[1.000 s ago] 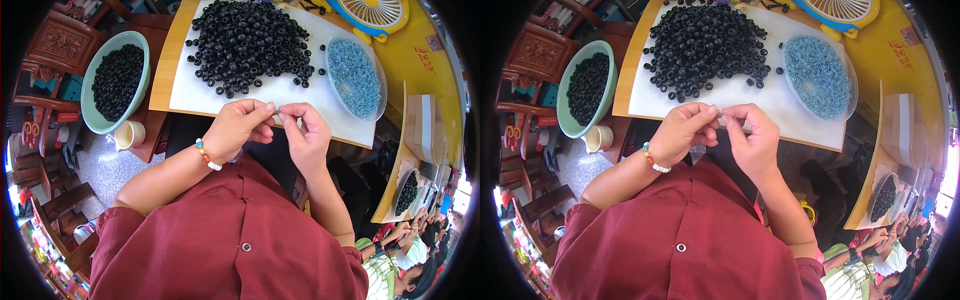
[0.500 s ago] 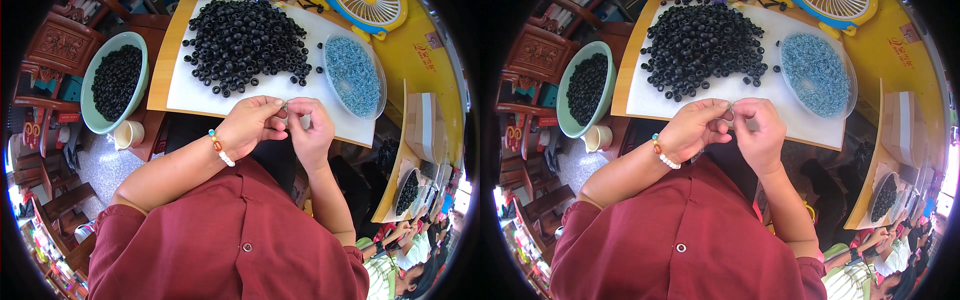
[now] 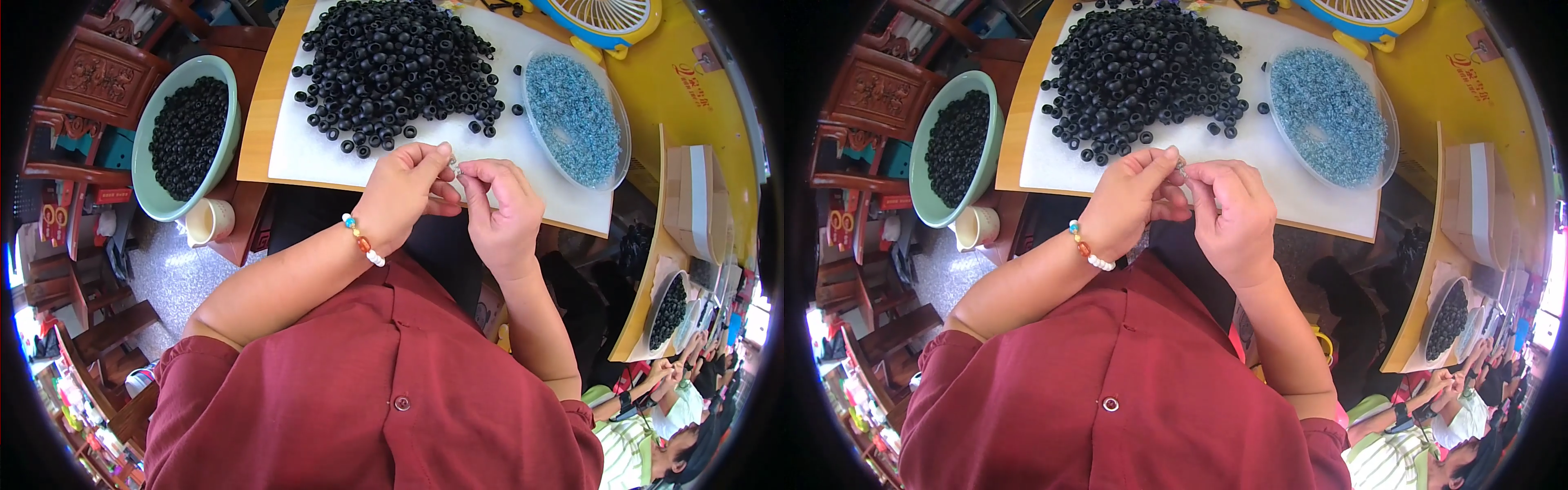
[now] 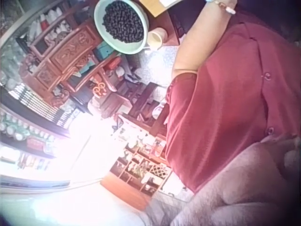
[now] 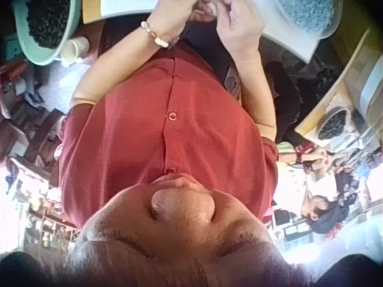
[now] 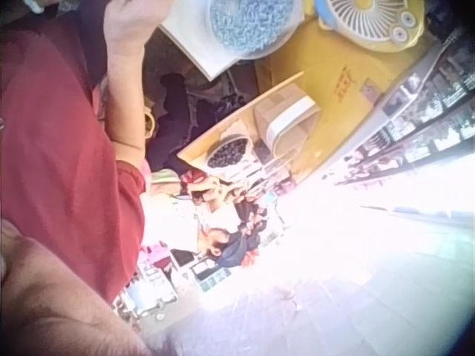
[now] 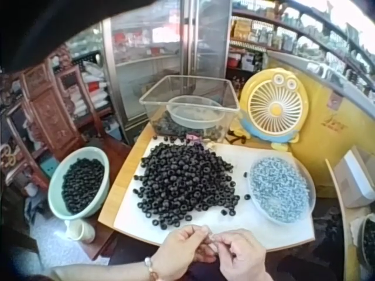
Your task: The person assembles small rubber rings with tiny inserts by hand.
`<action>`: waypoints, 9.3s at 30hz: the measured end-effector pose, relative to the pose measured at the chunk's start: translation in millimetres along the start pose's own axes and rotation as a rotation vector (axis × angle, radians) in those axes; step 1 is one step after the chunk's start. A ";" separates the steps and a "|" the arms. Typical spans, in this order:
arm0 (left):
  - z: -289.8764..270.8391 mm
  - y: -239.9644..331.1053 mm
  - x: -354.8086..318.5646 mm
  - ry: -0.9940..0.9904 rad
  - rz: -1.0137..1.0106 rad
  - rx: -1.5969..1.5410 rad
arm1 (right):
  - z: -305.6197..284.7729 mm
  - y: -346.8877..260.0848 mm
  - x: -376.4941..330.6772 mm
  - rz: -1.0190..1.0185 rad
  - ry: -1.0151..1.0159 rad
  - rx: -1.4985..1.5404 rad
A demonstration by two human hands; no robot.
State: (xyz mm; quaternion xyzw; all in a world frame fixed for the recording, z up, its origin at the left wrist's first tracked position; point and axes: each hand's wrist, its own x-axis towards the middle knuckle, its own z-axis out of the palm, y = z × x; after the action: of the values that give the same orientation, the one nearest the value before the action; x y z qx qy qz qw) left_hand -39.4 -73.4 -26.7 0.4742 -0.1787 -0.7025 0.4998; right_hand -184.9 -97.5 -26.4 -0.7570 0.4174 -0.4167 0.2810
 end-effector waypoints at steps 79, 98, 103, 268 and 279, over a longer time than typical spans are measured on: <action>-94.9 34.4 -29.8 0.454 0.963 1.486 | -1.3 19.0 -23.1 0.128 0.064 -0.053; -84.2 8.8 -31.6 0.319 0.950 1.416 | 2.8 16.9 -22.1 0.090 0.058 -0.080; -77.1 15.0 -45.9 0.186 0.696 1.112 | 0.1 11.4 -25.2 0.142 0.058 -0.003; -52.3 19.2 -53.3 -0.430 -0.265 -0.543 | -9.6 -75.6 19.3 -0.087 -0.296 0.075; -56.0 15.5 -55.5 -0.382 -0.262 -0.646 | -9.9 -63.6 6.6 0.551 -0.180 0.923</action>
State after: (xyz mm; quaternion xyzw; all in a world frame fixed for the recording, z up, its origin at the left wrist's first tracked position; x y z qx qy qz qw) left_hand 19.0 -19.3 -15.6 0.1723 0.0237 -0.8559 0.4871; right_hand -166.1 -72.6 30.3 -0.4502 0.3482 -0.4012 0.7177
